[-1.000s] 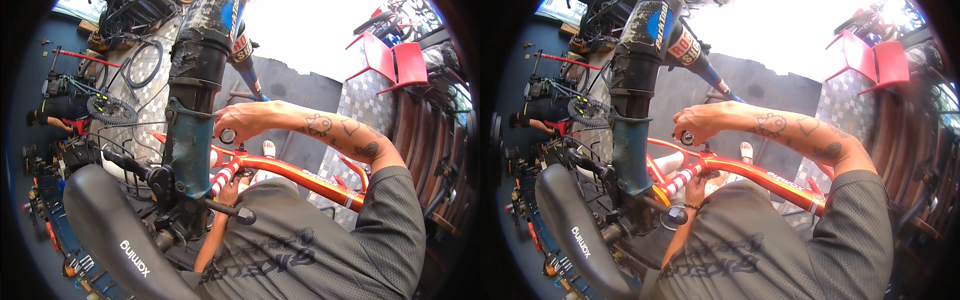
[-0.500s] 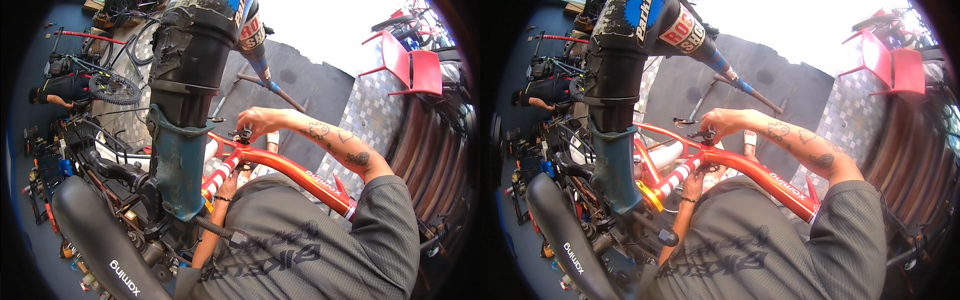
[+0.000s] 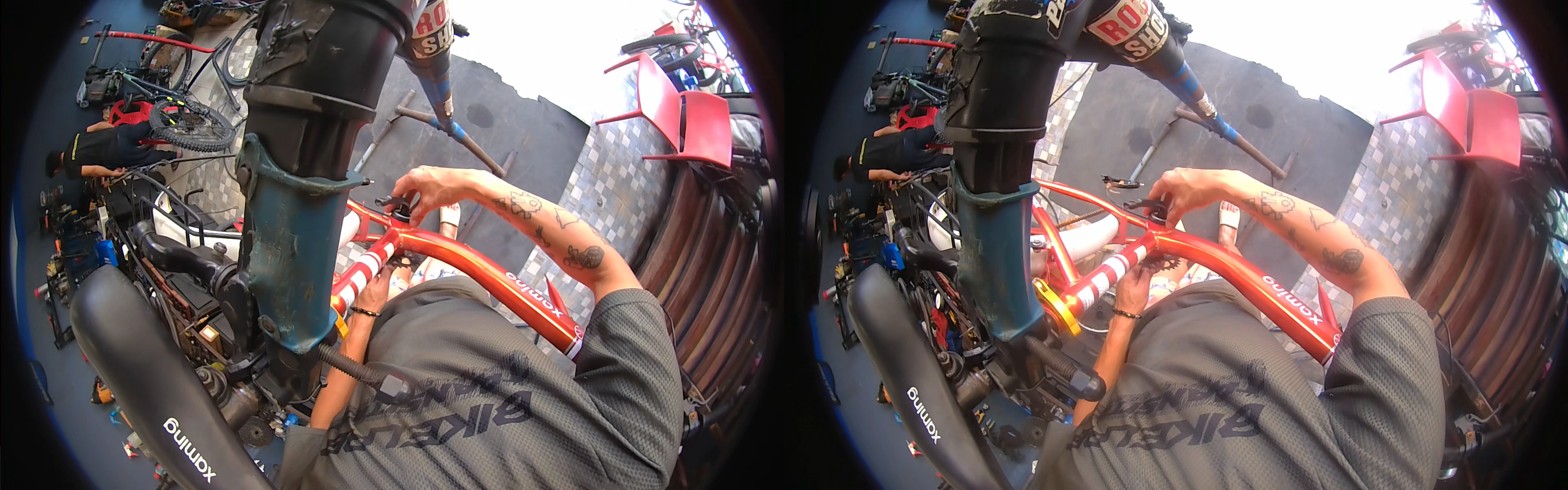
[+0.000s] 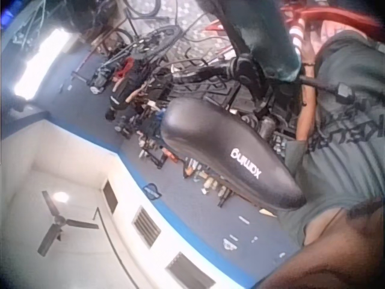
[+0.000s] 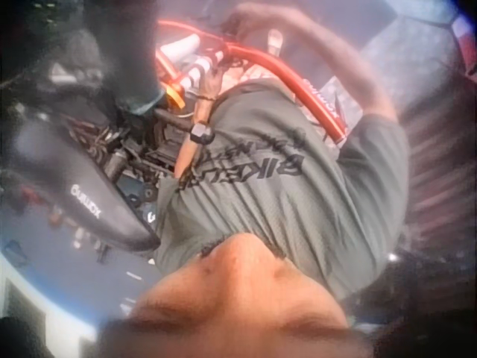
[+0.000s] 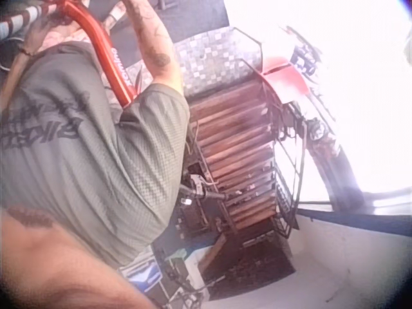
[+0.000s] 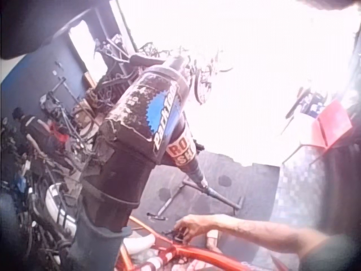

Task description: The person applies grease to a bicycle headset bearing and installs it into the frame. They then use a red cloth to wipe the bearing and a screwdriver to adjust the headset. Finally, they use a wrench to tighten the headset locknut on the bicycle frame.

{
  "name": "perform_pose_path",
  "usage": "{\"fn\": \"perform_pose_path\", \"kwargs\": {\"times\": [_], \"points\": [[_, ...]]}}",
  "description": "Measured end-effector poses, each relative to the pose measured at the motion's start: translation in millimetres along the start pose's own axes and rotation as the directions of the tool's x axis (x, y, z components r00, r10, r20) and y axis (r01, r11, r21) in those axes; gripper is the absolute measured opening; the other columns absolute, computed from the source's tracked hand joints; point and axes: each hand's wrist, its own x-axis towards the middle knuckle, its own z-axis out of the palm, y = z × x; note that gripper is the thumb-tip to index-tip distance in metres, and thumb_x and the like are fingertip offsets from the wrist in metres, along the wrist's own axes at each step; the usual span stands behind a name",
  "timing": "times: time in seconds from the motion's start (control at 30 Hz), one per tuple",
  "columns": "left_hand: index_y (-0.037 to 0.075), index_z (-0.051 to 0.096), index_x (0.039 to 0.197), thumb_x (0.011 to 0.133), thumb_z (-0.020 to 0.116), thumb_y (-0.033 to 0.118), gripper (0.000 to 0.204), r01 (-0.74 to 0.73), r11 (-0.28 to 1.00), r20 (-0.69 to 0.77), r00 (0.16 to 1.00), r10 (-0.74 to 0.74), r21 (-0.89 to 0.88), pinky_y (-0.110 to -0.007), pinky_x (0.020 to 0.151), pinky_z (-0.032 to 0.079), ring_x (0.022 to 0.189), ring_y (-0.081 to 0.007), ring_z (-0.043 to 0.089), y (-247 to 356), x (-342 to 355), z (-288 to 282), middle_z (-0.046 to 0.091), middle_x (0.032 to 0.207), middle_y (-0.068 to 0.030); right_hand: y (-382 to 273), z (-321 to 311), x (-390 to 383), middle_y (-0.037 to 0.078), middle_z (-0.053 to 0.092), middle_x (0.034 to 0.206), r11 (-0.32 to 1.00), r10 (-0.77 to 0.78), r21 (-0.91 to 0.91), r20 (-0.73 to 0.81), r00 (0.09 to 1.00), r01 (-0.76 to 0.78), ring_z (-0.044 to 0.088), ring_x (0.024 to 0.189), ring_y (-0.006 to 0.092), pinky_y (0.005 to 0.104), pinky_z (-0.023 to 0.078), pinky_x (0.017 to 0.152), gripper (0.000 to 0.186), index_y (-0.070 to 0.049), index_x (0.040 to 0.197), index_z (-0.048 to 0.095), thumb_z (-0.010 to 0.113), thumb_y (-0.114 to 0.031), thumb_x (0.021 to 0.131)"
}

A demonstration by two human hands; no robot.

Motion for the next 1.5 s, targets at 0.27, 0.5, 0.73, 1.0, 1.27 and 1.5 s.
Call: {"fn": "perform_pose_path", "kwargs": {"times": [0.27,0.5,0.73,1.0,1.27,1.5], "points": [[0.0,0.066,0.134,0.106,0.058,0.012,0.032,0.073,0.994,-0.008,0.997,-0.074,-0.085,-0.038,0.104,0.054,0.121,-0.0271,0.07,23,1,-3,0.073,0.132,-0.0142,-5,-5,7,0.012,0.079,0.108,0.995,0.098,-0.03,0.066,0.993,-0.096,0.074,0.1,0.0203,0.0367,0.057,0.087,0.052,-0.005,0.125,0.077,0.091,-0.01,0.075],[-0.001,0.069,0.132,0.103,0.06,0.006,0.032,0.089,0.938,-0.071,0.99,-0.119,-0.336,-0.037,0.095,0.058,0.107,-0.0248,0.075,23,8,8,0.078,0.113,-0.0154,-11,-9,9,0.01,0.082,0.097,0.985,0.173,0.013,0.083,0.981,-0.175,0.075,0.091,0.0188,0.0364,0.056,0.08,0.057,-0.01,0.124,0.079,0.095,-0.021,0.07],[-0.004,0.065,0.132,0.103,0.057,0.001,0.031,-0.038,0.996,-0.055,0.998,0.043,0.085,-0.037,0.098,0.057,0.108,-0.0226,0.074,10,2,2,0.077,0.113,-0.0132,-5,-6,8,0.009,0.081,0.1,0.983,0.178,0.03,0.095,0.98,-0.181,0.074,0.092,0.0199,0.0369,0.055,0.081,0.062,-0.007,0.126,0.077,0.096,-0.033,0.073],[0.001,0.068,0.133,0.099,0.072,0.014,0.036,0.179,0.952,0.023,0.984,-0.179,-0.25,-0.036,0.095,0.057,0.104,-0.0211,0.073,54,9,-16,0.077,0.111,-0.0111,27,-34,-32,0.018,0.061,0.149,0.866,0.399,-0.312,-0.042,0.916,-0.391,0.065,0.129,0.0318,0.0434,0.054,0.107,0.095,-0.01,0.155,0.051,0.093,-0.04,0.075],[0.005,0.074,0.116,0.103,0.064,0.029,0.029,0.214,0.961,0.063,0.972,-0.228,0.177,-0.037,0.088,0.057,0.097,-0.0235,0.073,-31,-11,-59,0.077,0.103,-0.0145,78,-91,-51,0.021,0.072,0.112,0.724,0.205,-0.612,-0.251,0.946,-0.319,0.07,0.1,0.0384,0.0485,0.058,0.085,0.049,-0.002,0.111,0.072,0.086,-0.04,0.082],[0.004,0.075,0.102,0.097,0.073,0.03,0.026,0.482,0.809,-0.441,0.678,-0.588,-0.337,-0.04,0.071,0.058,0.073,-0.0235,0.075,-131,-97,-107,0.077,0.085,-0.0125,77,-40,13,0.02,0.073,0.112,0.512,0.384,-0.673,-0.376,0.843,-0.534,0.07,0.098,0.0358,0.0471,0.058,0.084,0.043,-0.002,0.109,0.072,0.081,-0.037,0.086]]}}
